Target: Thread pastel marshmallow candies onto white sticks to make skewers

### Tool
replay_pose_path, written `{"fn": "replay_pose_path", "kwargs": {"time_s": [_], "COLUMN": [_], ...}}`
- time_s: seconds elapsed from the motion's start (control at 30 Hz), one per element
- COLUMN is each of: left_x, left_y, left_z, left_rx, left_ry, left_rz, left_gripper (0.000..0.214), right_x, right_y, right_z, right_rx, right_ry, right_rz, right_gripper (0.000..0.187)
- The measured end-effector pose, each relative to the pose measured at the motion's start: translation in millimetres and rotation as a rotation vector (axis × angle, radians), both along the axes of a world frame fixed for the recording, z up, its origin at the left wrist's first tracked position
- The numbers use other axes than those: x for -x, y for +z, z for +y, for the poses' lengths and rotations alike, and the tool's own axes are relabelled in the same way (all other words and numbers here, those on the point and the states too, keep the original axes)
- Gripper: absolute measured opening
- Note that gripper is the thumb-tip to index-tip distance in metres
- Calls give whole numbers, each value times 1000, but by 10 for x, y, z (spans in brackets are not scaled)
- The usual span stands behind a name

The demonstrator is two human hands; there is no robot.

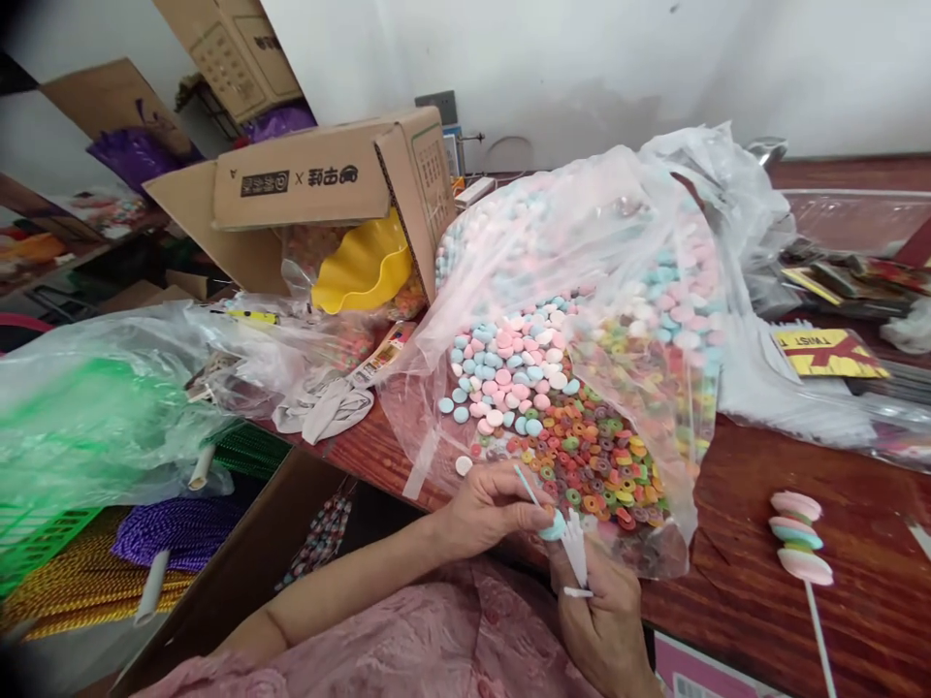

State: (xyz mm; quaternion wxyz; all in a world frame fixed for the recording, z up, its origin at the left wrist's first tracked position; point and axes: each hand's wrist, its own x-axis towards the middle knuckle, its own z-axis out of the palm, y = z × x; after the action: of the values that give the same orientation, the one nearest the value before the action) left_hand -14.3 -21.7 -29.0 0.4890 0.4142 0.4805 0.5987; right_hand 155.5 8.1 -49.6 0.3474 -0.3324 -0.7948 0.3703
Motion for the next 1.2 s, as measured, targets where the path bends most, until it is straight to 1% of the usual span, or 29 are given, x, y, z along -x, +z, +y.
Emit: {"fn": "replay_pose_path", "kwargs": {"time_s": [0.1,0.13,0.17,0.2,0.23,0.27,0.3,0.33,0.37,0.43,0.47,0.53,0.6,0.63,0.7,0.73,0.8,0.87,0.93,1.0,1.07,1.2], "left_x": [33,102,206,344,507,686,866,1033,1175,1354,1386,1353,1233,1156,999,926,811,746,732,750,783,838], "left_y": [-19,-5,14,34,50,58,56,44,26,-17,-35,-53,-59,-65,-96,-122,-184,-242,-277,-288,-284,-283], "left_z": [-2,9,25,46,69,94,116,134,145,140,124,67,-16,-64,-162,-209,-296,-367,-419,-454,-479,-527], "left_rx": [-31,-28,-19,-7,21,54,82,144,210,265,269,187,0,-113,-291,-336,-351,-319,-303,-324,-372,-492], "left_ry": [-50,-69,-58,-26,59,195,307,370,378,369,360,382,408,397,309,247,158,128,132,146,158,137], "left_rz": [80,137,213,316,434,585,796,1026,1195,1315,1329,1335,1349,1357,1394,1422,1466,1472,1444,1414,1403,1423], "left_gripper": [40,40,40,41,42,41,34,27,22,16,15,13,12,12,15,18,21,21,20,19,19,20], "right_x": [31,22,1,-32,-74,-120,-167,-208,-240,-273,-277,-275,-279,-285,-300,-304,-297,-271,-235,-202,-177,-145], "right_y": [67,83,94,97,93,82,64,42,18,-26,-41,-52,-36,-22,10,24,40,34,10,-15,-24,3], "right_z": [1,14,34,61,92,124,153,174,186,177,159,112,78,71,74,79,81,64,33,5,-7,3], "right_rx": [16,27,39,52,65,78,91,105,119,130,125,103,77,72,65,59,39,6,-31,-72,-110,-171], "right_ry": [-24,-36,-59,-90,-130,-175,-216,-248,-267,-268,-247,-185,-134,-113,-104,-110,-102,-77,-43,-29,-8,30], "right_rz": [-2,-15,-31,-45,-55,-56,-54,-49,-47,-44,-46,-56,-73,-85,-94,-93,-91,-81,-71,-62,-57,-46], "right_gripper": [27,27,28,29,29,30,31,32,33,33,32,31,30,29,28,28,29,28,25,22,20,19]}}
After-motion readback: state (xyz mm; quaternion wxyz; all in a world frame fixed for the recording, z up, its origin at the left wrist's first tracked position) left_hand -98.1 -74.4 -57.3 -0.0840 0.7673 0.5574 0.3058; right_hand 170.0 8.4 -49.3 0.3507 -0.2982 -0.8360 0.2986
